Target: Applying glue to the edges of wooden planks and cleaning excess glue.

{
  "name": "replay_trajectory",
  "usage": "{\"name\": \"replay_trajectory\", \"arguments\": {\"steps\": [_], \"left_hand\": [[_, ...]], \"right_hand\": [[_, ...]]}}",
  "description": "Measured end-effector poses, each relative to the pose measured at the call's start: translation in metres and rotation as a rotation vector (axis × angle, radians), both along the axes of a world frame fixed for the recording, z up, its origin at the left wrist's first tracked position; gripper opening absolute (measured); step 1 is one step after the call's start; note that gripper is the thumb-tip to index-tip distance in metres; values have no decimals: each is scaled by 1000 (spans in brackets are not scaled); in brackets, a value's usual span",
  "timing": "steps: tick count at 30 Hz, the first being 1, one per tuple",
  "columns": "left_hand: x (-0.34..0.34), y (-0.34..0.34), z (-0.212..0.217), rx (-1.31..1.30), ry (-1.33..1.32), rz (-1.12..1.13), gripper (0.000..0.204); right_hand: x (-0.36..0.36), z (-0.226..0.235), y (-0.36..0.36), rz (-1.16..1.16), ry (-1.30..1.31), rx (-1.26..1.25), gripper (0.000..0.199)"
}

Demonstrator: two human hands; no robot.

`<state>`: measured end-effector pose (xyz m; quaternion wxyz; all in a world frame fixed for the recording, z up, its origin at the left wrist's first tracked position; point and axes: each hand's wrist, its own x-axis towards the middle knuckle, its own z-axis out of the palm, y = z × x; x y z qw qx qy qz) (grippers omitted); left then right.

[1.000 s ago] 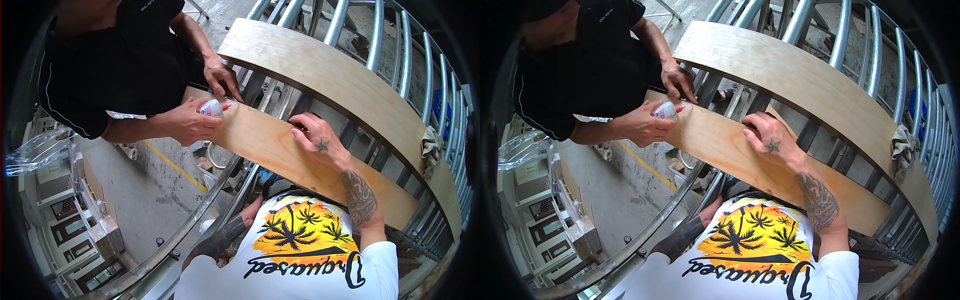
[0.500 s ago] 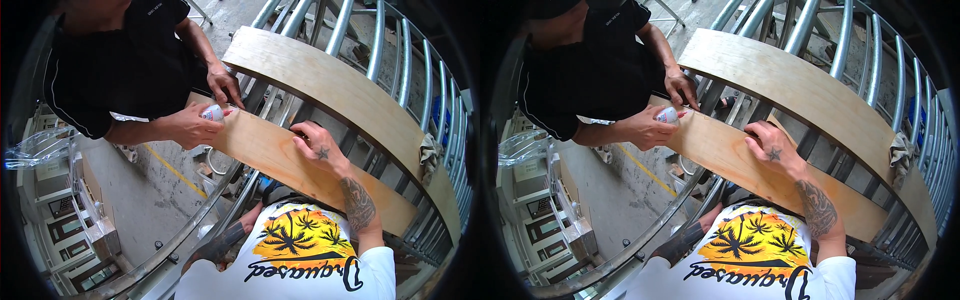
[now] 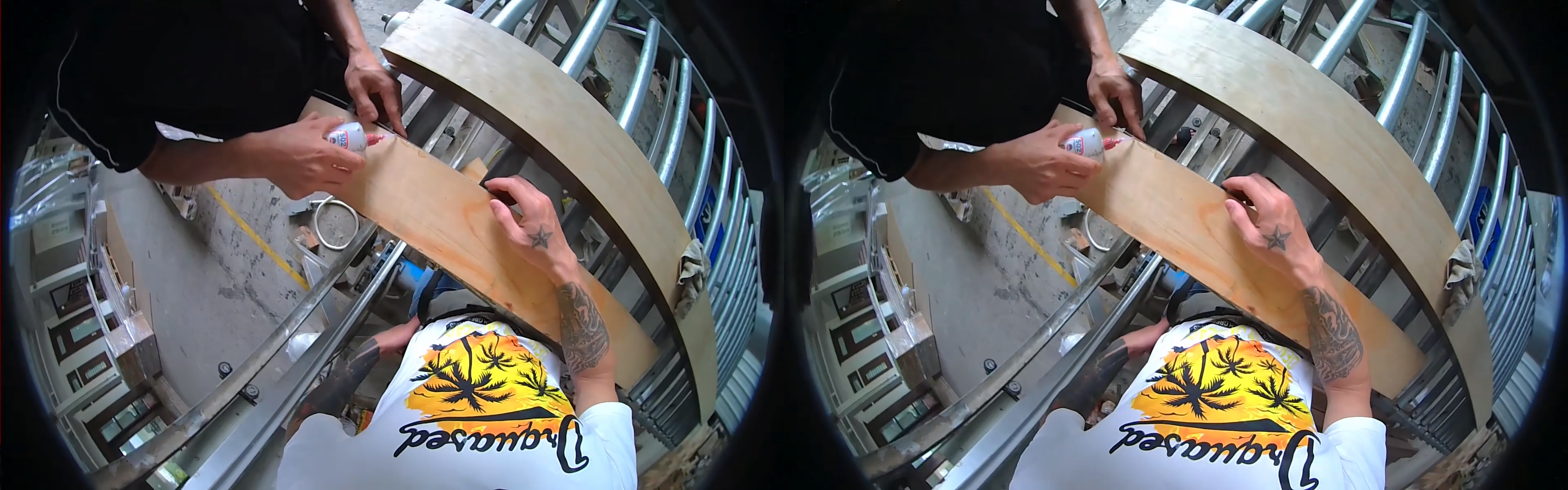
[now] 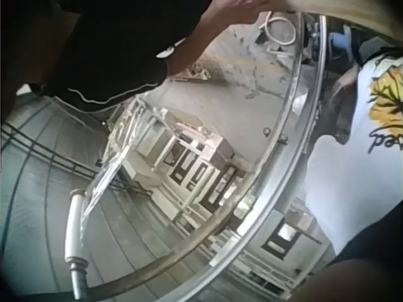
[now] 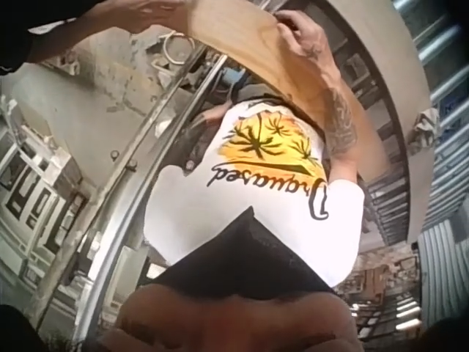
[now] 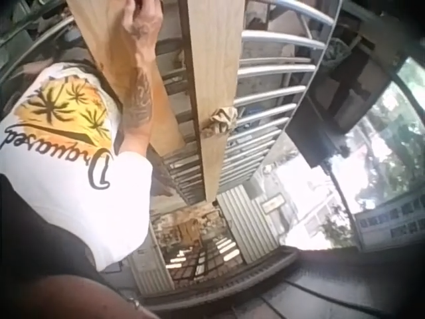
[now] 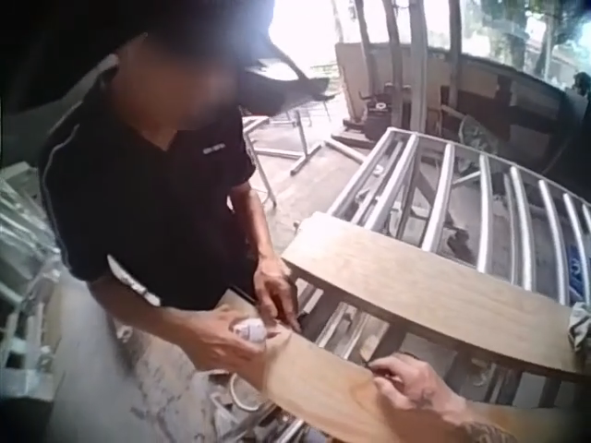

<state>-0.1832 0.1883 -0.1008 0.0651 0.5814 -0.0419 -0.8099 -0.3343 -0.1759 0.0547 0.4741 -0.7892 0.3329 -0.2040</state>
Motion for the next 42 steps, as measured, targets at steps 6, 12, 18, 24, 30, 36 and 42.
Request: {"name": "replay_trajectory", "arguments": {"steps": [6, 12, 18, 24, 30, 36, 42], "left_hand": [[30, -79, 107, -709, -684, -585, 54], [23, -178, 260, -1630, 527, 372, 49], [-12, -240, 307, -1693, 1108, 508, 30], [-28, -222, 295, -1452, 1243, 342, 40], [11, -268, 275, -1695, 1335, -292, 39], [25, -238, 198, -1647, 289, 297, 24], [41, -203, 148, -1480, -1125, 223, 14]], "right_hand": [[-9, -6, 5, -24, -14, -53, 21], [-44, 31, 12, -43, -9, -358, 28], [-91, 53, 28, -129, 85, -379, 23], [-126, 34, 65, -265, 134, -428, 21], [-125, 33, 74, -462, 288, -356, 19], [-145, 4, 47, -351, 376, -299, 37], [-145, -2, 47, -275, 405, -209, 43]]}}
